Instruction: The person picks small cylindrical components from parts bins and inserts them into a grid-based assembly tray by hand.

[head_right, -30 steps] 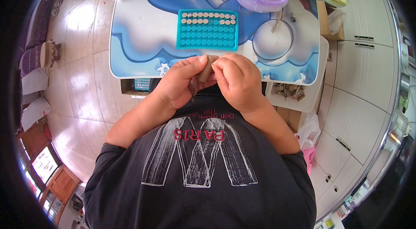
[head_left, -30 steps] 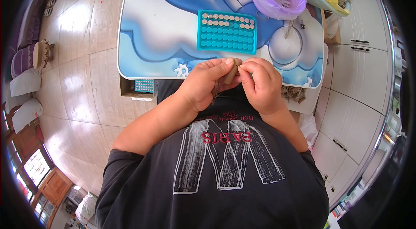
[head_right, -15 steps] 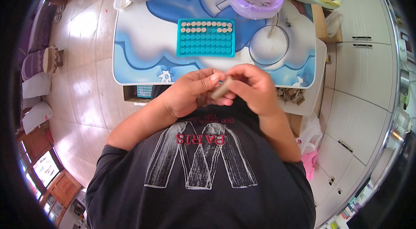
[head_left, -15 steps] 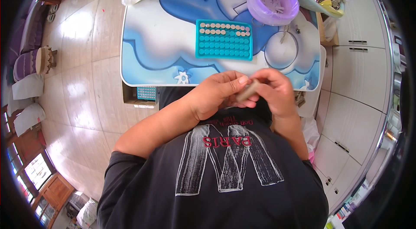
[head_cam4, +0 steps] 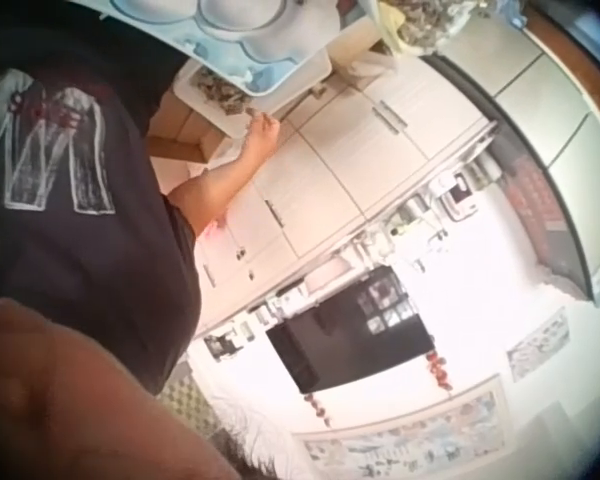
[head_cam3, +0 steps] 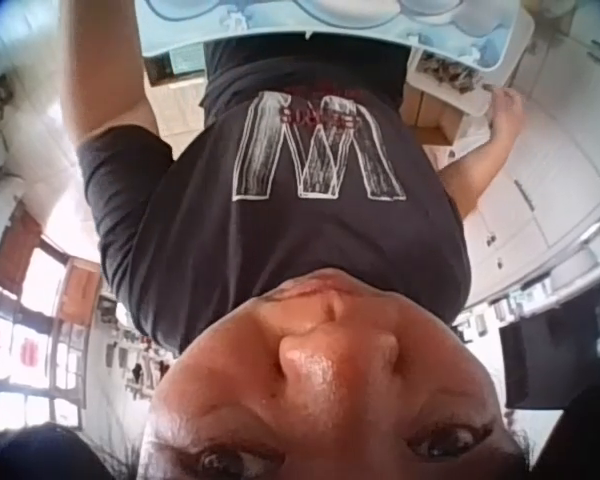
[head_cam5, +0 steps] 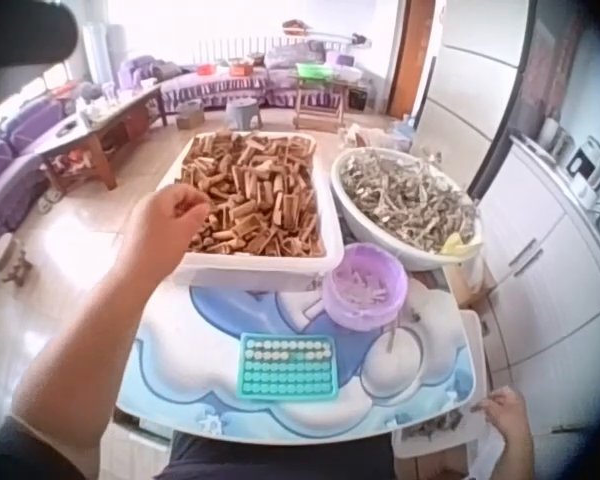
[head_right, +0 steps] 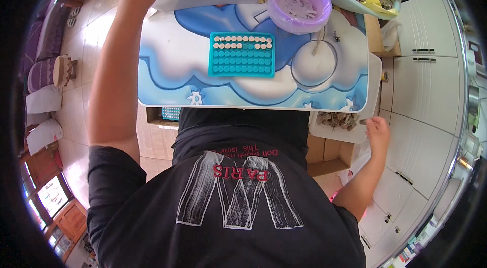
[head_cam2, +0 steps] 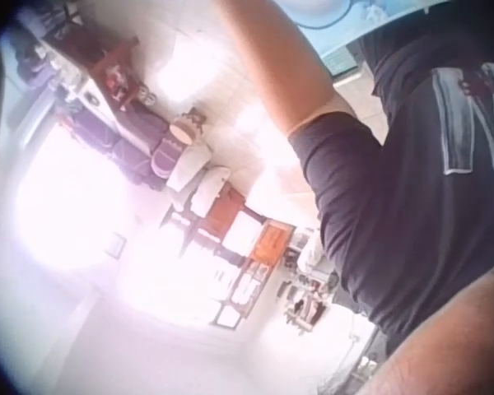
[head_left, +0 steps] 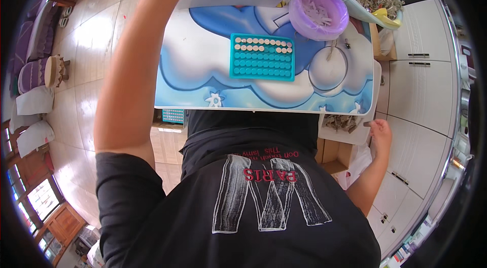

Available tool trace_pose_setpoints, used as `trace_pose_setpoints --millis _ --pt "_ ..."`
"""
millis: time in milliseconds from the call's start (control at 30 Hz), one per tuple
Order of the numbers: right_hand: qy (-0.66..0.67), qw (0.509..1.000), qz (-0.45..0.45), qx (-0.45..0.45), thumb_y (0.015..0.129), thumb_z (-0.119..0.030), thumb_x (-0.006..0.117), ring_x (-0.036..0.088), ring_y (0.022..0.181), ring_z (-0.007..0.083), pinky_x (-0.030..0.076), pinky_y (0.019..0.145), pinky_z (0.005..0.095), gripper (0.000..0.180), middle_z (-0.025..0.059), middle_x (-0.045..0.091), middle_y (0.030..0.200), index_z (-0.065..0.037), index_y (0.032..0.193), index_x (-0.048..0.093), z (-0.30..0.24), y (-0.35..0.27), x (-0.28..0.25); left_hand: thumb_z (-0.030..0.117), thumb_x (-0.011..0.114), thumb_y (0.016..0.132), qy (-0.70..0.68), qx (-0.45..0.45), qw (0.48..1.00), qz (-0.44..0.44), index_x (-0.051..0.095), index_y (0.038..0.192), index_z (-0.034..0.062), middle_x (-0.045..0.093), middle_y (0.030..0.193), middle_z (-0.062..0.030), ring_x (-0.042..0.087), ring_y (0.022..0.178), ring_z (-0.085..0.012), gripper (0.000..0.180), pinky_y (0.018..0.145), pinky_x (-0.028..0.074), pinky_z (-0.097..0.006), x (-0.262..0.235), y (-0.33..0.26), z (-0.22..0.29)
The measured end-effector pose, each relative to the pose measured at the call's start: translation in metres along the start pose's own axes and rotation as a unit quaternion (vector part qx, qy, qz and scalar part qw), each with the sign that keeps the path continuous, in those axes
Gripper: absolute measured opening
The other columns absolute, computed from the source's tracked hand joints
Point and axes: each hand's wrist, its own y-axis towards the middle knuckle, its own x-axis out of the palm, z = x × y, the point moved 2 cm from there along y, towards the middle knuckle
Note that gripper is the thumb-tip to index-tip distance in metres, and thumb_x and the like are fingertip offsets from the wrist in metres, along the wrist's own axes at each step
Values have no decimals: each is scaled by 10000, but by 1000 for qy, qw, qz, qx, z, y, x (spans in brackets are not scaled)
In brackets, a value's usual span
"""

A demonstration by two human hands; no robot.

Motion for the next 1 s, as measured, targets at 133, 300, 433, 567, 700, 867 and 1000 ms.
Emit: trace_pose_setpoints --millis 133,300,433,567,700,867,1000 --pt "-43 992 113 -44 858 -158 632 530 713 76 449 618 233 292 17 598 809 -9 1096 552 -20 0 15 225 601 777 277 -30 960 -9 643 883 -37 638 841 -234 626 832 -342 285 760 488 -406 44 32 24" --pt "27 978 147 -142 855 -150 640 518 732 62 443 647 225 259 11 602 813 -11 1065 581 -91 -12 45 267 621 745 397 -69 906 -126 666 807 -29 650 842 -227 626 809 -361 306 741 494 -423 68 48 39" --pt "15 974 91 -206 864 -148 633 510 714 51 435 651 202 181 -8 602 804 -12 982 622 -124 -13 77 138 652 705 247 -50 960 -126 683 856 -8 659 793 -191 636 740 -294 212 685 495 -375 56 50 11" --pt "47 974 77 -207 863 -142 638 511 704 50 433 646 193 165 -16 600 788 -9 960 628 -128 -15 101 78 626 708 178 -51 982 -34 683 899 7 659 773 -163 629 715 -250 212 666 489 -346 45 32 0" --pt "83 959 83 -259 858 -128 648 512 704 50 434 647 193 156 -11 598 780 -2 947 629 -132 -18 124 70 607 727 155 -41 986 37 661 956 23 648 764 -134 621 697 -216 240 662 487 -328 24 22 0" --pt "134 941 112 -290 866 -113 634 510 695 55 437 647 198 137 -8 596 775 3 940 627 -136 -23 147 63 576 831 75 -79 978 177 629 1016 37 632 804 -73 580 720 -114 194 643 467 -249 24 -3 56" --pt "124 916 158 -347 862 -96 628 511 660 73 434 624 205 122 15 592 750 8 925 624 -143 -36 158 38 517 884 -58 51 985 154 596 1040 15 603 913 -8 536 717 -75 177 663 446 -210 28 -44 66"
